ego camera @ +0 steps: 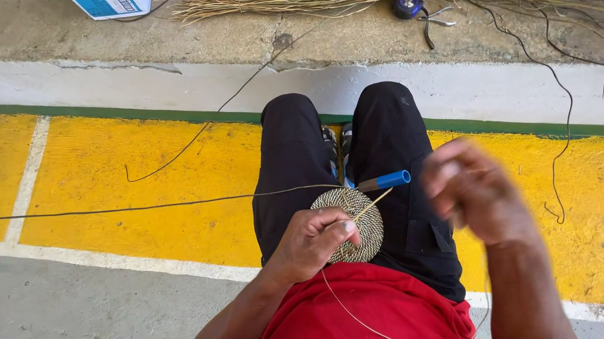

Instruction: Weaving a small circular fiber object using thin strands and a small hand tool.

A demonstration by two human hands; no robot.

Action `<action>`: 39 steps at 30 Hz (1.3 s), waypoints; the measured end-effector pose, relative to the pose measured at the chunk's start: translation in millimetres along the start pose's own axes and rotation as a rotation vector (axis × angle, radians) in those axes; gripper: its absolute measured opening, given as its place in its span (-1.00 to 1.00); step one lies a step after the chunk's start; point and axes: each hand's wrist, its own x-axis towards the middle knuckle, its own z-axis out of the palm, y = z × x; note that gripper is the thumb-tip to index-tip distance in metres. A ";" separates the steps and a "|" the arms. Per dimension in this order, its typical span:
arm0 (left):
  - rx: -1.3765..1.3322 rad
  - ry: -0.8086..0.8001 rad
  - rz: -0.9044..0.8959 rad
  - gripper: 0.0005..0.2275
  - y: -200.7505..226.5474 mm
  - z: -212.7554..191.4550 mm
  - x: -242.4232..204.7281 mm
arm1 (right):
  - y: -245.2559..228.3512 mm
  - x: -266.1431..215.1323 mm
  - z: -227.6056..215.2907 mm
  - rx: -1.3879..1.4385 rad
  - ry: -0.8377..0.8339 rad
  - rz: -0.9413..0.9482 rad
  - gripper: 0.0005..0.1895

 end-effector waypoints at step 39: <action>0.631 0.567 0.285 -0.91 7.7 -32.2 40.6 | -25.9 74.3 -6.6 -0.460 0.034 -0.012 -0.70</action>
